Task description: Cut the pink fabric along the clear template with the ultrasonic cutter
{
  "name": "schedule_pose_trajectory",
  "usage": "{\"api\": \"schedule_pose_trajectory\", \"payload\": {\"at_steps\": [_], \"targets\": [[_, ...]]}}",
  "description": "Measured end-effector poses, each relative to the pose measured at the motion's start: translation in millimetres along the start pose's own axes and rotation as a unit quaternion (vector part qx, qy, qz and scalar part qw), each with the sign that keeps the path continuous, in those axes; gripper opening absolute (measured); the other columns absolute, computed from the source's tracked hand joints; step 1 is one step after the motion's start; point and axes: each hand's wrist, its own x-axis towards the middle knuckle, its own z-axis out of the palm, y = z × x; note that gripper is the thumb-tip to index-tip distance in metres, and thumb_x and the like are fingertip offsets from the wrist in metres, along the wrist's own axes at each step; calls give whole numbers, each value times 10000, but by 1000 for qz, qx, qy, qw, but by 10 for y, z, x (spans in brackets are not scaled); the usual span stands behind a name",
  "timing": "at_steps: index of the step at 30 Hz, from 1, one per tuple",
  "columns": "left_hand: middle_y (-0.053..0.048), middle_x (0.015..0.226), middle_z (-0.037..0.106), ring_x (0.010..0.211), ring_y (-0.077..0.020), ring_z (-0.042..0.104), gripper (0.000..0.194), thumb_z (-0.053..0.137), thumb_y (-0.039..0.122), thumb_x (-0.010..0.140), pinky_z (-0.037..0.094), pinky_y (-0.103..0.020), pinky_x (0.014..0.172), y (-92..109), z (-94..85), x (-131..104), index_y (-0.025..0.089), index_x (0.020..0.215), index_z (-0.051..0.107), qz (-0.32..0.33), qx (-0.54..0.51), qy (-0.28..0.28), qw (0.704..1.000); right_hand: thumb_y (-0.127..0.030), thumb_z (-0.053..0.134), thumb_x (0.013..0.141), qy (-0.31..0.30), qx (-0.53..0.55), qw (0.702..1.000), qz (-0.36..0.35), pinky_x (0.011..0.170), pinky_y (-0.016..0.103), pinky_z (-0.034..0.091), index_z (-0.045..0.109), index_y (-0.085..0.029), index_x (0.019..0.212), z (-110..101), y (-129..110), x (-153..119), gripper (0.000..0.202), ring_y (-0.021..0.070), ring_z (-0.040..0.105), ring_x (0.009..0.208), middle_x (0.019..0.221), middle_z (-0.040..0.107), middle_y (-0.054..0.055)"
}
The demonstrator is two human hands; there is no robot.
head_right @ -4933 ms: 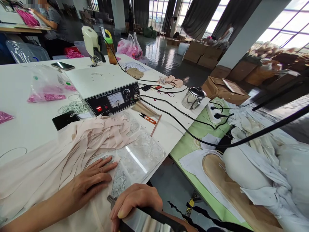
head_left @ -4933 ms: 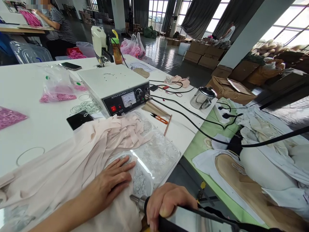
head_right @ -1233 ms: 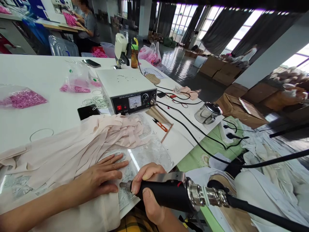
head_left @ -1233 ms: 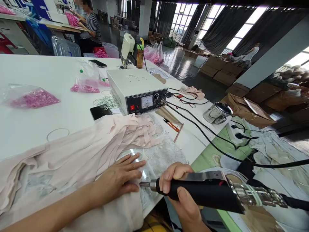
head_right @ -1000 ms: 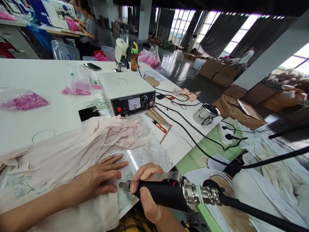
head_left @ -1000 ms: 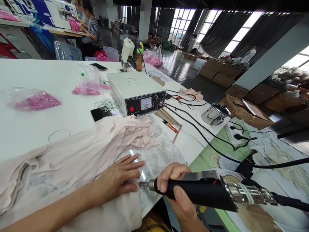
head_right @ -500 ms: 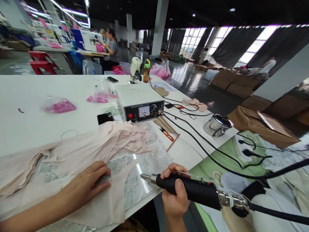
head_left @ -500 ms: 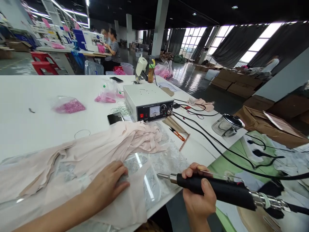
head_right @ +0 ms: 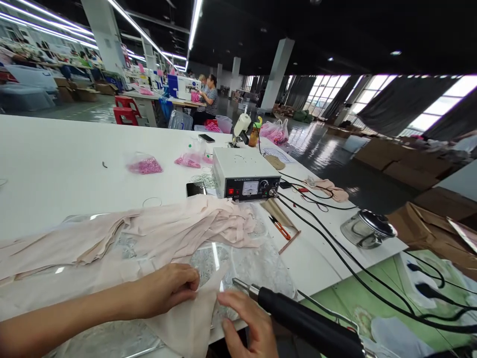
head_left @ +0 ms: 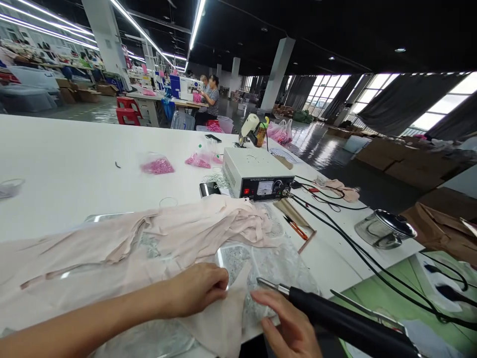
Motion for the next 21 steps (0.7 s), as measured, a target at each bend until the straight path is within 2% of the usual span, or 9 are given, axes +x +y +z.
{"api": "schedule_pose_trajectory", "payload": {"at_steps": [2, 3, 6, 8, 10, 14, 16, 18, 21], "targets": [[-27, 952, 681, 805, -161, 676, 168, 627, 307, 1017, 584, -336, 743, 51, -65, -72, 144, 1031, 662, 20, -25, -12, 999, -364, 683, 871, -57, -22, 996, -59, 1032, 397, 540, 691, -299, 1284, 82, -110, 283, 418, 293, 672, 1220, 1292, 731, 112], [-15, 909, 674, 768, -151, 668, 160, 628, 300, 1016, 579, -319, 718, 70, -105, -116, 143, 1005, 661, 29, -38, -12, 999, -395, 687, 865, -93, -14, 993, -64, 1026, 401, 540, 675, -284, 1302, 127, -142, 408, 452, 293, 670, 1213, 1291, 726, 120], [1, 862, 658, 722, -137, 648, 140, 651, 283, 999, 567, -295, 681, 71, -252, -285, 145, 980, 656, 40, -71, 3, 997, -534, 684, 839, -196, 53, 979, -22, 747, 338, 590, 764, -227, 1086, 276, -170, 666, 402, 242, 710, 824, 892, 758, 82], [-7, 897, 663, 730, -137, 650, 138, 661, 280, 992, 570, -289, 671, 35, -362, -423, 143, 1008, 653, 37, -88, 23, 995, -569, 691, 823, -232, 111, 966, 29, 538, 263, 476, 770, -202, 871, 375, -180, 761, 379, 156, 552, 574, 631, 608, 7], [-15, 930, 666, 735, -137, 654, 133, 654, 268, 997, 572, -283, 661, -7, -463, -569, 141, 1034, 648, 29, -98, 46, 994, -544, 714, 816, -258, 156, 951, 72, 479, 229, 354, 720, -191, 745, 470, -231, 829, 360, 107, 404, 514, 560, 469, -38], [4, 876, 664, 733, -129, 648, 110, 676, 236, 980, 563, -265, 669, -111, -577, -844, 144, 1034, 647, 19, -88, 72, 993, -558, 757, 764, -281, 218, 932, 66, 538, 235, 411, 623, -192, 685, 682, -427, 944, 398, 127, 493, 614, 691, 552, 0], [-9, 914, 673, 765, -145, 662, 165, 683, 283, 980, 575, -290, 692, -219, -593, -982, 144, 1063, 651, 15, -69, 69, 995, -611, 736, 751, -280, 237, 928, 62, 472, 233, 425, 575, -203, 695, 800, -499, 1019, 441, 124, 509, 542, 665, 567, -2], [-30, 982, 679, 806, -170, 679, 222, 666, 342, 991, 590, -325, 713, -389, -614, -1136, 140, 1082, 657, 8, -45, 62, 997, -622, 690, 783, -282, 226, 930, 62, 339, 205, 322, 535, -217, 714, 923, -529, 1135, 438, 82, 368, 374, 539, 474, -60], [-36, 1039, 675, 848, -196, 687, 257, 651, 365, 998, 596, -338, 726, -732, -714, -1409, 134, 1109, 655, -21, 2, 97, 995, -536, 666, 829, -254, 183, 950, 16, 301, 183, 217, 514, -225, 734, 1120, -537, 1412, 359, 46, 199, 342, 509, 361, -113]]}}
